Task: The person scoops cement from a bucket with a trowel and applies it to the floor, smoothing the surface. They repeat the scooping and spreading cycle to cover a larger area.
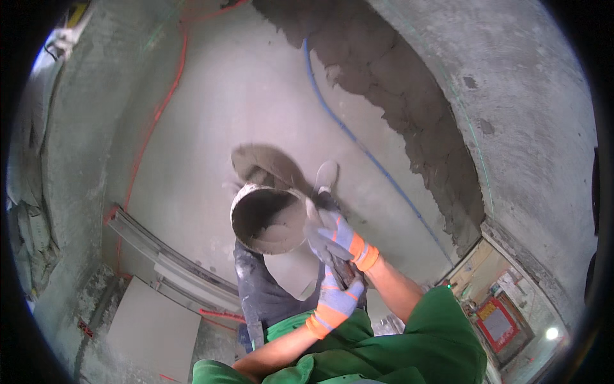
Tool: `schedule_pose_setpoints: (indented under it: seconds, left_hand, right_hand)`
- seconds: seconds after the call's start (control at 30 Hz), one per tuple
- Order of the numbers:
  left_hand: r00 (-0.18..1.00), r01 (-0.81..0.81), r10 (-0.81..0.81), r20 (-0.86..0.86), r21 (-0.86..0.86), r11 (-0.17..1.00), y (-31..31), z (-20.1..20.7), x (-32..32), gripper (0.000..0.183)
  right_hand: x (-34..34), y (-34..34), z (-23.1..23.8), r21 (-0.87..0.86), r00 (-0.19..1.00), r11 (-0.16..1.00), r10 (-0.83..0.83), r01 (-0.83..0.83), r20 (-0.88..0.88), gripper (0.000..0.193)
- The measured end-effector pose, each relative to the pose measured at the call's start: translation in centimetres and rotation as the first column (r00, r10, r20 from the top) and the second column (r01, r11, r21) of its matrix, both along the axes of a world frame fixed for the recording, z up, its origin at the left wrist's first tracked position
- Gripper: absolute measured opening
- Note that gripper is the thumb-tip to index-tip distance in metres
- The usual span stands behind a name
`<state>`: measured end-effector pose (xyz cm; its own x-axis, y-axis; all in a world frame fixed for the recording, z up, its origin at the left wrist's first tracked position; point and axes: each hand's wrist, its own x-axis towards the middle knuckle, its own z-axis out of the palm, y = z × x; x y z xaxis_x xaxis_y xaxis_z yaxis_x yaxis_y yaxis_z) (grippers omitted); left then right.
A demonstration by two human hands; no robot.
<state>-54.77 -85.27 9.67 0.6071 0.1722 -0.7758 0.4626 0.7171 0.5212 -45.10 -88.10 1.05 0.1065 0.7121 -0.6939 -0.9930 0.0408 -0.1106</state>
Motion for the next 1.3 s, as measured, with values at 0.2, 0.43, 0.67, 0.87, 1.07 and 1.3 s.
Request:
schedule_pose_setpoints:
  seconds: [0.2,0.43,0.67,0.87,1.07,1.3]
  left_hand:
    - [0.937,-0.05,-0.131,0.323,0.495,0.867,2.9,-4.4,12.4,0.043]
    - [0.826,0.418,-0.558,-0.08,0.75,0.512,5.6,-15.1,32.5,0.039]
    - [0.899,-0.003,-0.303,0.315,0.698,0.716,2.2,-8.4,35.0,0.036]
    - [0.843,0.008,-0.477,0.249,0.881,0.474,1.2,-7.0,33.6,0.043]
    - [0.528,0.736,-0.773,-0.353,0.644,0.208,1.4,-12.4,33.8,0.037]
    - [0.491,0.749,-0.819,-0.298,0.624,0.222,-4.5,-10.6,25.4,0.045]
  right_hand:
    - [14.2,2.5,4.8,-0.186,0.331,0.977,0.141,0.108,0.933,0.02]
    - [32.7,6.3,-0.8,-0.56,0.509,0.742,0.343,0.369,0.79,0.04]
    - [34.0,1.8,5.1,-0.005,0.313,0.864,-0.177,0.503,0.933,0.033]
    - [32.2,-0.7,4.0,0.205,-0.226,0.748,-0.075,0.631,0.971,0.034]
    - [31.5,-3.1,-3.8,-0.417,0.726,0.671,-0.271,0.614,0.632,0.039]
    - [24.0,-9.3,-3.5,-0.393,0.695,0.605,-0.412,0.692,0.589,0.037]
